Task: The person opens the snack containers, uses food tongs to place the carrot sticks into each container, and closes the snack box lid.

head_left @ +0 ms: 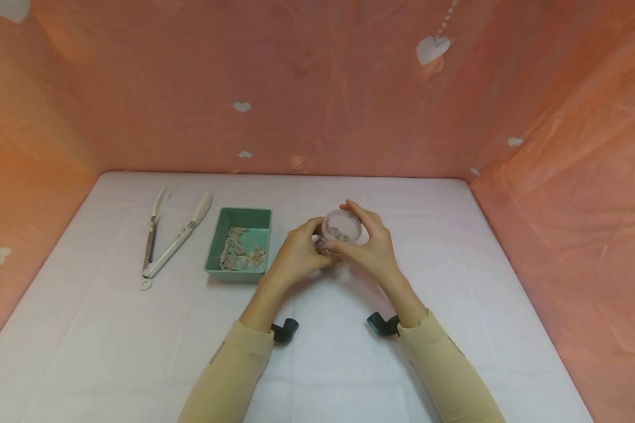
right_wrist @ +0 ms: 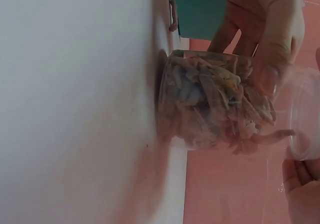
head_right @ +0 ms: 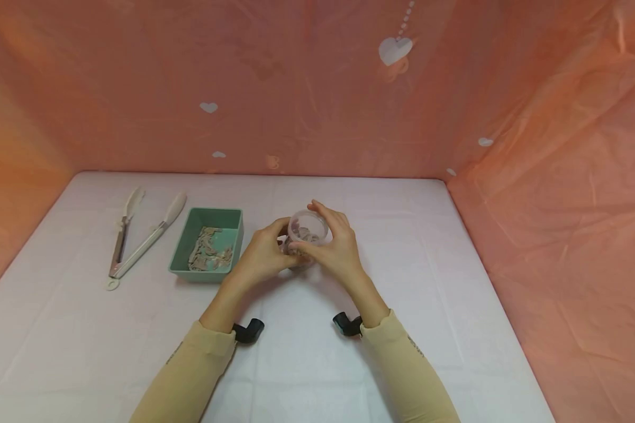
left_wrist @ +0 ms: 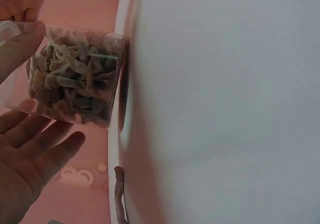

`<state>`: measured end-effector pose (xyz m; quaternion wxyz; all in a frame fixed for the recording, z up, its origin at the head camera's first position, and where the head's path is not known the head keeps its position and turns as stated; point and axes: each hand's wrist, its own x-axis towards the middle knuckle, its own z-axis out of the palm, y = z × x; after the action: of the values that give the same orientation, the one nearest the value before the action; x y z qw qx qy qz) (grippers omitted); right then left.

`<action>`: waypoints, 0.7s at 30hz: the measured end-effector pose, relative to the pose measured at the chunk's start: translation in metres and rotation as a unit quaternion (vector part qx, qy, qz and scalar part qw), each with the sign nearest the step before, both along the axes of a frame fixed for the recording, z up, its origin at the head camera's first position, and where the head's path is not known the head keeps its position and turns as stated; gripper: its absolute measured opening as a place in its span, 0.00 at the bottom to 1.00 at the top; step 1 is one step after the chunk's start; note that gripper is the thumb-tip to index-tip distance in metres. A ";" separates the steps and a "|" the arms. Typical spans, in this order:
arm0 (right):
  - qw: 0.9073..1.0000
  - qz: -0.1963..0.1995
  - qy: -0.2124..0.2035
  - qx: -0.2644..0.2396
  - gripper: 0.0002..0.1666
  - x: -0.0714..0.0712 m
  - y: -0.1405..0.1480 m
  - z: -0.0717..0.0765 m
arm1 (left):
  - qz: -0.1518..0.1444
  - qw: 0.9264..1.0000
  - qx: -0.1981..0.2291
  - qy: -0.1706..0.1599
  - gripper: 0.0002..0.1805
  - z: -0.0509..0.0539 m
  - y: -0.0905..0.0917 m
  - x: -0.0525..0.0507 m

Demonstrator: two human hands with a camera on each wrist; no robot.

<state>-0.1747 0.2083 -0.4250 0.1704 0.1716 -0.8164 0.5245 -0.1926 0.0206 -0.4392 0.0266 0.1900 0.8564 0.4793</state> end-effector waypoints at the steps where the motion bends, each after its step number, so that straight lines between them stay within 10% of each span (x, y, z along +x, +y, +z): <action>1: 1.000 0.003 -0.004 0.004 0.53 0.000 0.000 0.000 | -0.002 1.000 0.000 -0.007 0.45 0.000 0.000 0.000; 15: 0.999 0.028 -0.016 0.040 0.47 -0.005 0.000 -0.008 | -0.018 0.998 0.002 -0.056 0.48 -0.003 -0.009 -0.002; 21: 0.998 0.010 0.028 0.063 0.38 -0.014 0.008 0.006 | 0.013 0.999 -0.042 -0.031 0.48 0.020 -0.025 0.002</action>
<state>-0.1887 0.2165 -0.4195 0.1763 0.2050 -0.8410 0.4686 -0.1911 -0.0040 -0.4191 0.0552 0.1629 0.8770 0.4486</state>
